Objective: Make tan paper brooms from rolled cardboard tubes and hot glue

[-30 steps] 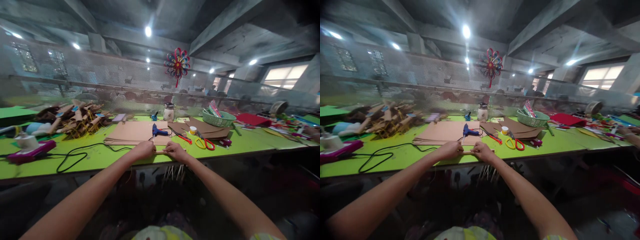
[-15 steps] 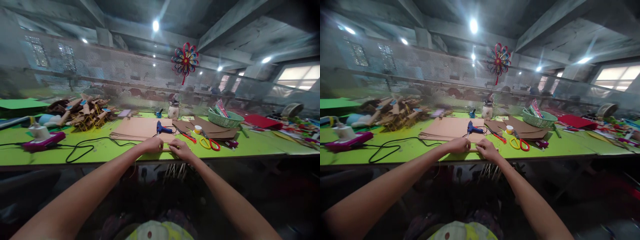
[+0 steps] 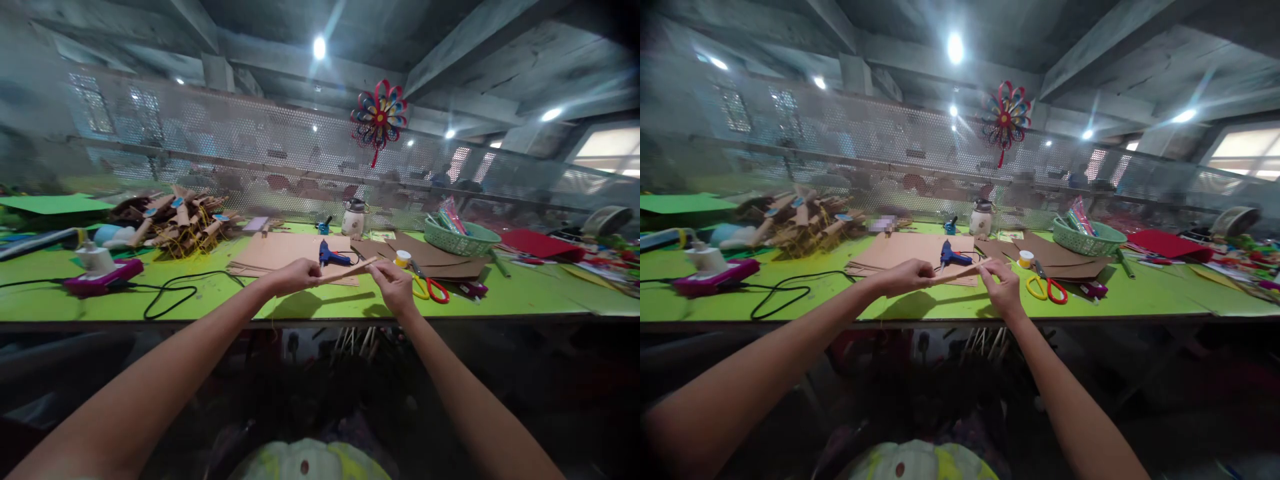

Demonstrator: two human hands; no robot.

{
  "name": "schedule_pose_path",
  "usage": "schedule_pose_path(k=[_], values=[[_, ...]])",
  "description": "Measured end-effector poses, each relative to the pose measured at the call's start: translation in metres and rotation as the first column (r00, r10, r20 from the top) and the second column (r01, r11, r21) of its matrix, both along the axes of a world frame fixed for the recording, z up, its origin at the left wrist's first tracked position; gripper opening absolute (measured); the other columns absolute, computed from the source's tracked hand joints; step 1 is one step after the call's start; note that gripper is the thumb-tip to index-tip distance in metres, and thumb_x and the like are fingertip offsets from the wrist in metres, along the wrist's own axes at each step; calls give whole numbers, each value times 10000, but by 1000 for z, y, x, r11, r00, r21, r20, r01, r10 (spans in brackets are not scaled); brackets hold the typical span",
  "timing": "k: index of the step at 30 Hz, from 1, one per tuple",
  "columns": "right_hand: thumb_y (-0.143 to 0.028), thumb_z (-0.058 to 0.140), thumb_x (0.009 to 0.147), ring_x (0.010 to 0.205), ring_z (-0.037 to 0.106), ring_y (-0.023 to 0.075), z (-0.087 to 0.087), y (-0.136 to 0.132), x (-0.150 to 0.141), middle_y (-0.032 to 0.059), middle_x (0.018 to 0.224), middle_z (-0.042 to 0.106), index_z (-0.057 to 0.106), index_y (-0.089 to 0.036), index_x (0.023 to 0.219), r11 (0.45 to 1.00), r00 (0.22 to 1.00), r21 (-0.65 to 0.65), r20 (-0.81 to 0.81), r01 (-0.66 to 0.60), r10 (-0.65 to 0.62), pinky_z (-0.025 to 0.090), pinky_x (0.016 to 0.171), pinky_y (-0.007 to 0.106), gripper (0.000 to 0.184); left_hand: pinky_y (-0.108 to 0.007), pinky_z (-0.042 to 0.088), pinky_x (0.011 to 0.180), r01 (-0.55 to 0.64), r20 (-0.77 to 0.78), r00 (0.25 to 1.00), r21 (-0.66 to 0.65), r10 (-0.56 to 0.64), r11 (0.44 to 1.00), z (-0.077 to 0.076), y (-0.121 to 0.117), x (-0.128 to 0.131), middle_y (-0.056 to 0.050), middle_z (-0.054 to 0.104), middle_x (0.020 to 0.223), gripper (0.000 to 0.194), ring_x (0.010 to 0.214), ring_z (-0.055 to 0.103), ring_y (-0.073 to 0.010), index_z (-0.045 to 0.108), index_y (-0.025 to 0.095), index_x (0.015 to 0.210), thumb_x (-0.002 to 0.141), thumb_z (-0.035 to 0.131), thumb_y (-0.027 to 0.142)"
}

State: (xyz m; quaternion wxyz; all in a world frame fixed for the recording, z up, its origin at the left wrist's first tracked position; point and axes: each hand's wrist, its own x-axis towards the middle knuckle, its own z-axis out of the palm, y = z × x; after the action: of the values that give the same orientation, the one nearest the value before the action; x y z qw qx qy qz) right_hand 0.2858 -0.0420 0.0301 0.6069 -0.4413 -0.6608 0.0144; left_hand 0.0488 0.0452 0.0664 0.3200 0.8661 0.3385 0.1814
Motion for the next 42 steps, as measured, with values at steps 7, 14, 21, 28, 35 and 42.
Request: schedule_pose_path(k=[7,14,21,28,35,42], values=[[-334,599,826,687,565,166,-10,-25,-33,40,702,620,662,-164,724,973,975,-157,-174,-168,141,453,655,286,208,-256,491,640,67,425,898,-394,118,917,-1,-33,-34,-50,607,749,198,587,544,-98,590,116,896,834,509,285],[-454,569,832,645,557,145,-18,-49,-91,39,681,622,694,-147,739,730,851,-443,-332,-521,406,455,616,271,345,-207,515,641,406,710,502,-698,495,590,-17,-65,-28,-5,563,599,85,471,479,-39,631,82,874,806,594,115],[-585,553,796,594,562,116,-16,-63,-117,42,692,638,682,-132,791,507,666,-443,-591,-740,455,457,592,250,471,-191,509,592,417,709,437,-705,554,574,-22,-78,-26,-49,621,735,234,609,584,-89,625,100,1010,778,630,136],[-560,567,797,552,550,106,-25,-69,-126,28,659,633,640,-137,735,455,636,-452,-627,-767,449,434,557,237,433,-215,527,637,445,731,381,-681,565,581,-32,-81,-23,-45,625,764,221,683,607,-107,598,116,952,743,672,110],[-529,671,710,486,551,104,-28,-75,-130,32,620,658,616,-133,767,421,616,-469,-707,-776,348,422,484,221,403,-193,525,597,386,715,368,-699,594,602,-33,-84,-20,-29,640,760,228,642,621,-100,583,139,929,728,687,114],[-480,678,719,459,561,104,-39,-77,-130,49,610,671,629,-118,778,413,602,-471,-746,-779,284,413,460,216,370,-205,540,600,330,671,354,-742,652,584,-39,-86,-19,-38,655,768,209,638,635,-108,588,139,900,721,677,77]])
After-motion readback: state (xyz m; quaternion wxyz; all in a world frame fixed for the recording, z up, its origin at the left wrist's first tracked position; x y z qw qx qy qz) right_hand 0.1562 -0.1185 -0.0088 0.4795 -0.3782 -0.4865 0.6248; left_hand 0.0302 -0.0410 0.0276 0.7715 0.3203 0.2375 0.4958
